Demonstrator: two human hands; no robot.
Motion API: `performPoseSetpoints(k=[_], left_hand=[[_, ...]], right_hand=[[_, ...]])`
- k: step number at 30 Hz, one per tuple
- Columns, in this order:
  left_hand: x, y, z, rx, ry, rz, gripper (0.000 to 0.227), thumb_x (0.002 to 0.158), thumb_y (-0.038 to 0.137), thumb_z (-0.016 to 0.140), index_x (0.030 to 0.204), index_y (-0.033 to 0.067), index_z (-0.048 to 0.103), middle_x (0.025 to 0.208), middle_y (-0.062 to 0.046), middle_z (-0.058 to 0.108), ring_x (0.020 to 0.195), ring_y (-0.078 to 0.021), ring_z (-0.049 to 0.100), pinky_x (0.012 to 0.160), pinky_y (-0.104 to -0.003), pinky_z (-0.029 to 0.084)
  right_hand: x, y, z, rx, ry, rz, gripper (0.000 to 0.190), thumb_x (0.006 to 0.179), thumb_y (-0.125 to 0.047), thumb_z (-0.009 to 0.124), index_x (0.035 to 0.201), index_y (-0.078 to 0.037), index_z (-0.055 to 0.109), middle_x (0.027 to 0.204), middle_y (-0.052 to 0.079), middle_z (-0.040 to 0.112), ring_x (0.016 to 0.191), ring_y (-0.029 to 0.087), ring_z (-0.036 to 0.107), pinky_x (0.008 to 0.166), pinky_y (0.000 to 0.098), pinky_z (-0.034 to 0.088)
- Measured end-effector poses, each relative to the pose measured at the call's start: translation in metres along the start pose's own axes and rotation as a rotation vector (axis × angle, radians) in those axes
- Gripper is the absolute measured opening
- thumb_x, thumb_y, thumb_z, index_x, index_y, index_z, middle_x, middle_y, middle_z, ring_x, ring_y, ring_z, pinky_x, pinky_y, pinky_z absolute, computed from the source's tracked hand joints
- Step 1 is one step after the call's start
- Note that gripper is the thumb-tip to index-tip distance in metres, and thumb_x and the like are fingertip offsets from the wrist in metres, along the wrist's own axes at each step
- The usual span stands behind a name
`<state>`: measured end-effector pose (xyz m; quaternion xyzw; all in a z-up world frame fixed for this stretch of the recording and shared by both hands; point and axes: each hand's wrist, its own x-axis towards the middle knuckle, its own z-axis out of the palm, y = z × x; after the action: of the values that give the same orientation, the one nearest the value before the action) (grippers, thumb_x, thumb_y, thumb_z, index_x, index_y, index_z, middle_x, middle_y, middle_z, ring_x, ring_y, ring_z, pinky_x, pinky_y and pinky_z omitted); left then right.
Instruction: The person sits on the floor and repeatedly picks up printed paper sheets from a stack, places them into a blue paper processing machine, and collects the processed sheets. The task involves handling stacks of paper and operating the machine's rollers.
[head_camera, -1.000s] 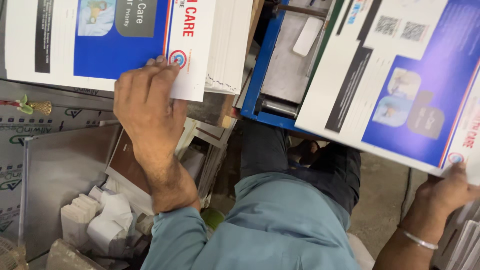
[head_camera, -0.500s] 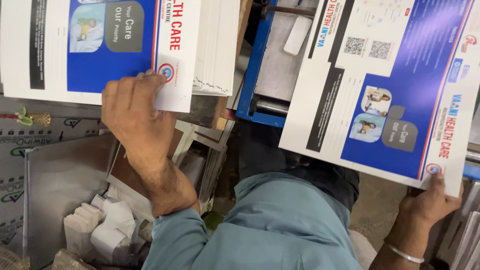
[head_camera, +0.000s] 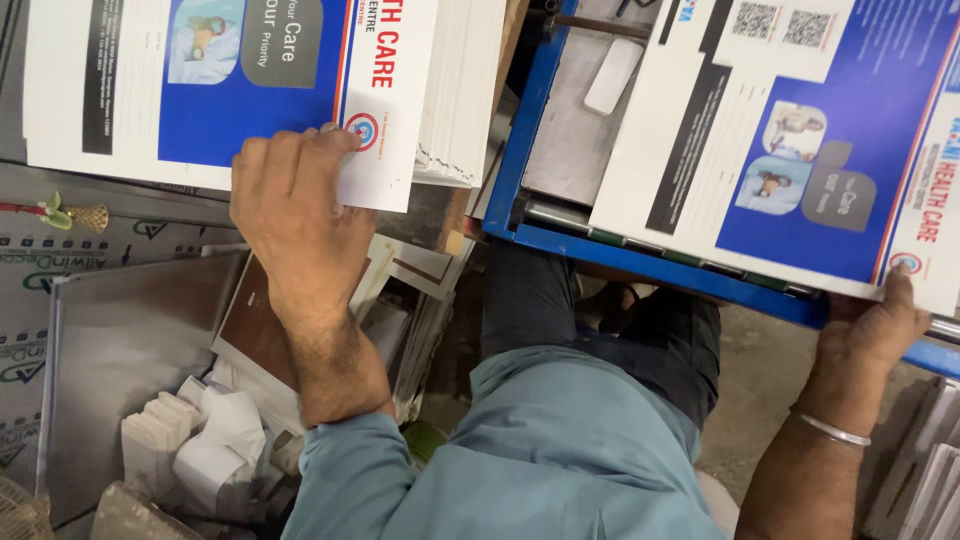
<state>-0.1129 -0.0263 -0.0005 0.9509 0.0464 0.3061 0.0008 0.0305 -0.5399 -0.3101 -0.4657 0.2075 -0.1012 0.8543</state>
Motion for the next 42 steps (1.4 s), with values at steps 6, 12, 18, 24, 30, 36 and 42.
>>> performPoseSetpoints(k=[6,12,18,24,30,36,42], left_hand=[[0.015,-0.019,-0.021,-0.223,-0.044,0.113,0.045,0.073,0.008,0.074,0.117,0.0005,0.07,0.114,-0.016,0.065,0.107,-0.0363,0.058,0.093,-0.045,0.048],[0.021,-0.027,0.003,-0.313,0.214,0.025,0.033,0.1,0.007,0.061,0.132,0.0041,0.07,0.126,-0.015,0.073,0.118,-0.0311,0.071,0.101,-0.039,0.054],[-0.001,0.074,0.015,-0.062,-0.032,0.214,0.042,0.098,0.007,0.063,0.139,-0.0056,0.062,0.143,-0.022,0.06,0.135,-0.0382,0.059,0.119,-0.052,0.044],[-0.007,0.155,0.015,-0.175,-0.25,0.469,0.056,0.099,0.031,0.066,0.145,0.0006,0.058,0.149,-0.021,0.057,0.144,-0.0361,0.052,0.125,-0.054,0.035],[-0.01,0.094,-0.012,-0.137,-0.316,0.319,0.066,0.102,0.049,0.069,0.146,0.002,0.054,0.15,-0.02,0.054,0.144,-0.0353,0.048,0.122,-0.059,0.034],[0.022,0.014,0.005,0.089,-0.18,0.115,0.067,0.101,0.036,0.081,0.148,-0.0015,0.051,0.153,-0.018,0.054,0.145,-0.037,0.047,0.121,-0.055,0.038],[0.014,0.002,0.014,0.048,-0.086,0.107,0.049,0.092,0.017,0.086,0.134,0.0025,0.064,0.137,-0.01,0.066,0.13,-0.0303,0.061,0.111,-0.045,0.048]], right_hand=[[-0.01,0.017,-0.029,-0.191,-0.172,0.122,0.03,0.121,-0.017,0.055,0.142,0.004,0.055,0.117,0.021,0.068,0.099,0.032,0.073,0.086,0.0416,0.067],[-0.054,0.008,0.024,-0.151,-0.32,0.191,0.031,0.119,-0.015,0.053,0.142,0.006,0.05,0.125,0.023,0.067,0.105,0.034,0.072,0.092,0.0434,0.065],[-0.128,-0.035,0.152,-0.031,-0.86,0.193,0.047,0.109,-0.02,0.059,0.147,0.005,0.047,0.137,0.019,0.063,0.12,0.031,0.068,0.099,0.0443,0.063],[-0.181,-0.049,0.204,0.161,-0.706,0.356,0.048,0.107,-0.009,0.064,0.149,0.001,0.044,0.135,0.012,0.062,0.121,0.021,0.064,0.105,0.0348,0.057],[-0.102,-0.033,0.177,0.114,-0.35,0.117,0.043,0.11,0.004,0.056,0.153,0.006,0.049,0.139,0.016,0.065,0.123,0.026,0.069,0.106,0.036,0.062],[-0.031,-0.016,0.093,0.038,-0.197,-0.16,0.038,0.112,0.009,0.055,0.15,0.01,0.048,0.14,0.023,0.064,0.122,0.033,0.073,0.103,0.0448,0.068],[0.003,-0.019,0.022,0.071,-0.067,-0.107,0.031,0.113,0.006,0.046,0.143,0.013,0.045,0.139,0.029,0.067,0.123,0.039,0.076,0.107,0.049,0.071]])
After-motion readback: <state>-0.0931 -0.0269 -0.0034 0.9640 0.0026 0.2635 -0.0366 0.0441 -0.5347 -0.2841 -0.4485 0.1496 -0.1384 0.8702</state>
